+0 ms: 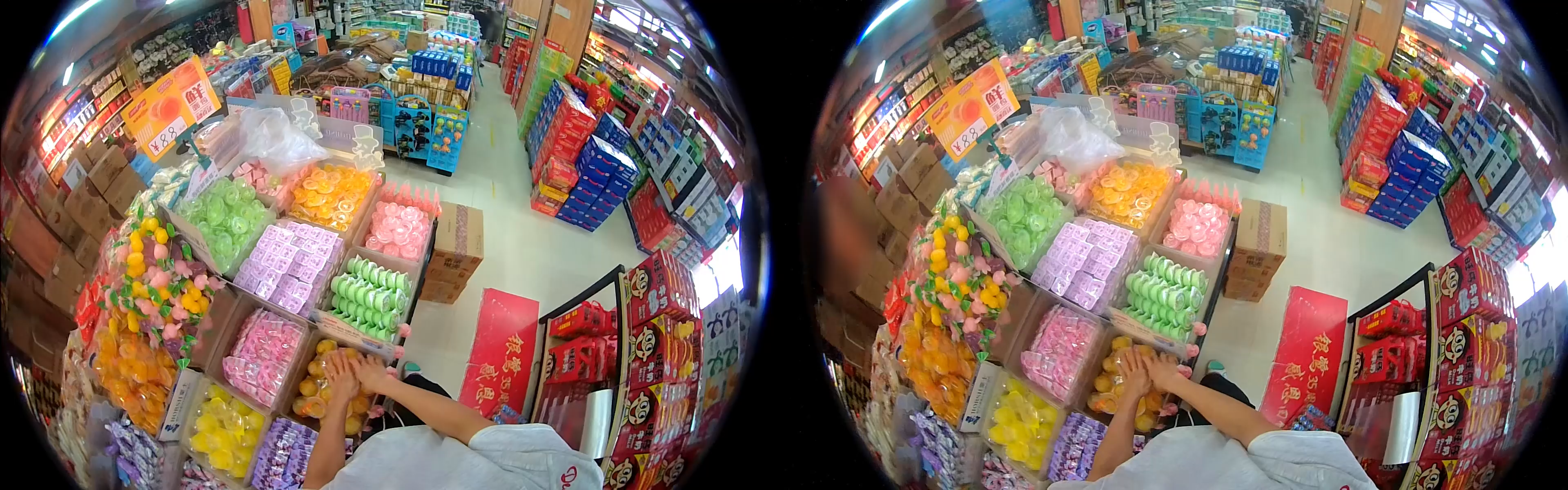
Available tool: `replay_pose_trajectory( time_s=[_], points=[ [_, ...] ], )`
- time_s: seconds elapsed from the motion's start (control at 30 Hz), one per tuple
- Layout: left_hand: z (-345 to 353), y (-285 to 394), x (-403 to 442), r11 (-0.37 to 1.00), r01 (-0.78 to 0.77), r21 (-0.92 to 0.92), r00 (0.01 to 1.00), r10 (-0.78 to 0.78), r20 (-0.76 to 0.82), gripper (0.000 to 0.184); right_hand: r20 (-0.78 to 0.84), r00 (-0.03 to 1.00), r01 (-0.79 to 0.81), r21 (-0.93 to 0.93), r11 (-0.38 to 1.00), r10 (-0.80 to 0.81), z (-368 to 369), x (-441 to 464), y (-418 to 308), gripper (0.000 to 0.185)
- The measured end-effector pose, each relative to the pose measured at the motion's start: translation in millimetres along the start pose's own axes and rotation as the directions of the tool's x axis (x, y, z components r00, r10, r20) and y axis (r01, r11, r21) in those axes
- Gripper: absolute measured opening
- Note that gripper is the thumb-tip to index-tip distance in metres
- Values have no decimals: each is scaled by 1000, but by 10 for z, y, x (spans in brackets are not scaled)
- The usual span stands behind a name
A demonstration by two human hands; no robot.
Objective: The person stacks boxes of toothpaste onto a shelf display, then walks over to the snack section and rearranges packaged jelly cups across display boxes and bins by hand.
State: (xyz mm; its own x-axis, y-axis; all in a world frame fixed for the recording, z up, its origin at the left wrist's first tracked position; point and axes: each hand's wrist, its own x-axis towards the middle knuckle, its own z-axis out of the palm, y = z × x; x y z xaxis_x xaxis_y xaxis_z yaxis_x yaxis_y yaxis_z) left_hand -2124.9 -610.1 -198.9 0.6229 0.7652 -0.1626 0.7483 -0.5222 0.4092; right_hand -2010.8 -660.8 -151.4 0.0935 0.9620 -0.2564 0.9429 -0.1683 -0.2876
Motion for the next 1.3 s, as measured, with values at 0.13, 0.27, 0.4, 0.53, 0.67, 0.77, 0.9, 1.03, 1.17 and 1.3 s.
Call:
replay_pose_trajectory(
  time_s=[0.13,0.27,0.4,0.53,0.67,0.77,0.9,1.03,1.17,1.3],
  points=[
    [-13,-5,17,1000,-3,-3,999,3,40,83,5,1000,-25,-16,1000,25,11,-10,-19,80],
    [-4,12,23,1000,-18,5,1000,18,-2,82,-31,999,-12,-107,994,8,-19,-43,-27,77],
    [-206,183,49,997,64,52,989,-70,133,75,45,999,-17,-87,996,21,-89,-27,-28,82],
    [-184,129,134,996,94,-10,974,-89,209,83,84,996,-31,-119,992,41,20,26,-26,85],
    [-197,138,191,978,126,166,947,-169,274,84,45,999,16,-104,994,-12,71,56,43,77],
    [-191,151,208,976,130,174,949,-173,262,85,11,1000,-12,-87,996,13,-129,-56,-34,75],
    [-322,182,114,961,36,276,926,-136,353,86,-235,945,263,122,957,-229,-380,-440,-44,69],
    [-61,160,185,969,-89,-232,805,-67,-589,72,-404,878,400,318,860,-259,-522,-806,162,47],
    [-857,1055,61,896,-57,-441,591,-326,-738,50,-423,904,319,568,759,-63,-753,-1196,410,26],
    [-1125,1576,62,693,-361,-624,669,-274,-691,40,-531,833,300,669,680,154,-862,-1362,637,21]
  ],
)
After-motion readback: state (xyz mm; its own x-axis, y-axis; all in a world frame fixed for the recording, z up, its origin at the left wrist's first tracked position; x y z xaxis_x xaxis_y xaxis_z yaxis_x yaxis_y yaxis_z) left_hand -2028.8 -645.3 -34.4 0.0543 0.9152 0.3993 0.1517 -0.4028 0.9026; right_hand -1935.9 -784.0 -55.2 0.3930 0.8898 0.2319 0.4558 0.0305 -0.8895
